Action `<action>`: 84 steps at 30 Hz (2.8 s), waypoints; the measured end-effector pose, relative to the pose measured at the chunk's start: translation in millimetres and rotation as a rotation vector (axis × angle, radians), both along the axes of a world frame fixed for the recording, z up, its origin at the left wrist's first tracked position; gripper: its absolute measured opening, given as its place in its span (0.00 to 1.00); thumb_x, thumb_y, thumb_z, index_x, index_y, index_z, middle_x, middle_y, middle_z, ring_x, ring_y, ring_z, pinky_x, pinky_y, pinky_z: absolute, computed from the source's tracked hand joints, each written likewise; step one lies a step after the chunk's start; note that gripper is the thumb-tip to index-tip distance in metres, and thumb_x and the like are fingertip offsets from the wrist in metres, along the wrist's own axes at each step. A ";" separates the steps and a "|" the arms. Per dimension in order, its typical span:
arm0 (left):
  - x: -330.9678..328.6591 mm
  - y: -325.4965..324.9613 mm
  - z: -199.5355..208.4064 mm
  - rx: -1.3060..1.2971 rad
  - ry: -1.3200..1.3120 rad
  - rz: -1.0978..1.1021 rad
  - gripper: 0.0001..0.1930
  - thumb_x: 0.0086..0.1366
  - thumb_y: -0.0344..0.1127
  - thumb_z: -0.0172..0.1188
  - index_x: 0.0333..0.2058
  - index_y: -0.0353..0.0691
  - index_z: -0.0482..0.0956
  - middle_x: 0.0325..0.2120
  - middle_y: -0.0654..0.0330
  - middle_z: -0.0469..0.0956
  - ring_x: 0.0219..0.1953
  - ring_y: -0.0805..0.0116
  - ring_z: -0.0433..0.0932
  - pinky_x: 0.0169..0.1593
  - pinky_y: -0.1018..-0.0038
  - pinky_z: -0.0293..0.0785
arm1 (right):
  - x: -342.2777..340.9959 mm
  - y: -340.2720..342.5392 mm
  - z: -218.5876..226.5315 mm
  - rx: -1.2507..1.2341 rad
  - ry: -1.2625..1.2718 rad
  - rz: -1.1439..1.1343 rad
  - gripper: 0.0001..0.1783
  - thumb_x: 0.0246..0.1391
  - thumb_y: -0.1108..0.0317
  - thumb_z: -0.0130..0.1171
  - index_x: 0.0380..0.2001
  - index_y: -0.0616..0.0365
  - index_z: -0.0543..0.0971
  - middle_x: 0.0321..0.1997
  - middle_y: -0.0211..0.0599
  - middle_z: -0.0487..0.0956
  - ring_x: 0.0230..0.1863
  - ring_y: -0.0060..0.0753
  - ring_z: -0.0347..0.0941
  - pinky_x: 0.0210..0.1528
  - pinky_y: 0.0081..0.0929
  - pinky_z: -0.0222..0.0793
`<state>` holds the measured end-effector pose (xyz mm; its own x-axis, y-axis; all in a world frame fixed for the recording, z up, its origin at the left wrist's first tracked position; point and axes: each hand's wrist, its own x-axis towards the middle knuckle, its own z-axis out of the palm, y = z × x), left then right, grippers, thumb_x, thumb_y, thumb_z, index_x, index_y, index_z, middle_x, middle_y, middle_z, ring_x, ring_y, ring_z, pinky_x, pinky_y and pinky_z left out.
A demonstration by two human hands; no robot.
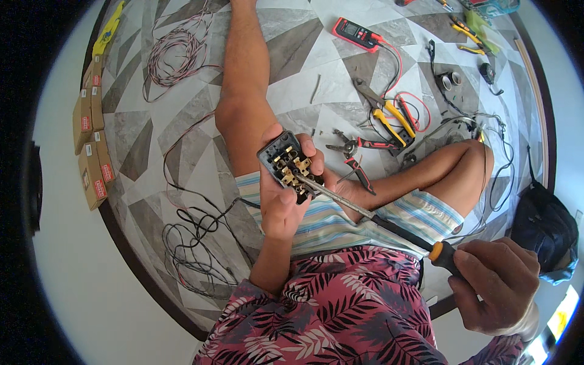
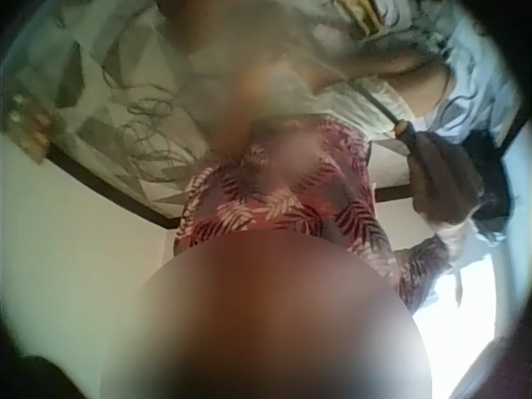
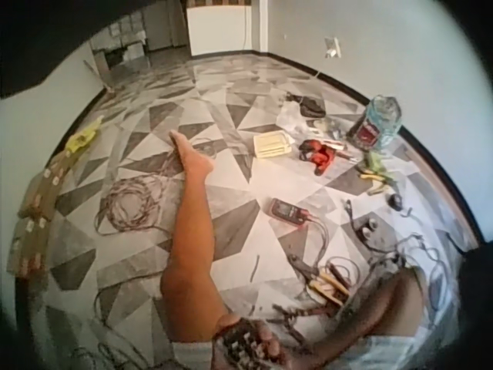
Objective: Strip wires and connect them to an electrical terminal block using hand tools while sitting on the floor.
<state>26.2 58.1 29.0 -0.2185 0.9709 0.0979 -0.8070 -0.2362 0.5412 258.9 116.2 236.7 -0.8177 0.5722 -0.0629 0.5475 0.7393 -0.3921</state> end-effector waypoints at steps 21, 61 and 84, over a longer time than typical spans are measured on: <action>-11.4 -3.7 -32.8 0.107 -0.340 -0.162 0.31 0.71 0.51 0.35 0.68 0.45 0.47 0.51 0.50 0.60 0.45 0.64 0.64 0.36 0.67 0.73 | 96.4 -100.9 -180.8 -0.255 -0.153 -0.328 0.25 0.33 0.75 0.59 0.42 0.63 0.72 0.40 0.49 0.70 0.41 0.54 0.67 0.44 0.44 0.65; -11.2 -48.9 -7.3 -0.080 -0.204 -0.096 0.30 0.72 0.45 0.41 0.67 0.46 0.44 0.50 0.50 0.59 0.43 0.64 0.62 0.33 0.70 0.72 | 69.7 -91.3 -185.2 -0.226 -0.412 -0.325 0.12 0.41 0.73 0.63 0.32 0.58 0.77 0.34 0.37 0.73 0.34 0.40 0.71 0.33 0.36 0.72; 6.1 -38.5 -11.1 -0.162 -0.068 -0.129 0.29 0.70 0.47 0.39 0.66 0.45 0.50 0.49 0.52 0.63 0.44 0.65 0.66 0.36 0.67 0.74 | -9.6 -7.6 -153.0 -0.231 0.463 -0.372 0.16 0.42 0.77 0.67 0.38 0.65 0.79 0.34 0.42 0.77 0.33 0.40 0.74 0.36 0.30 0.71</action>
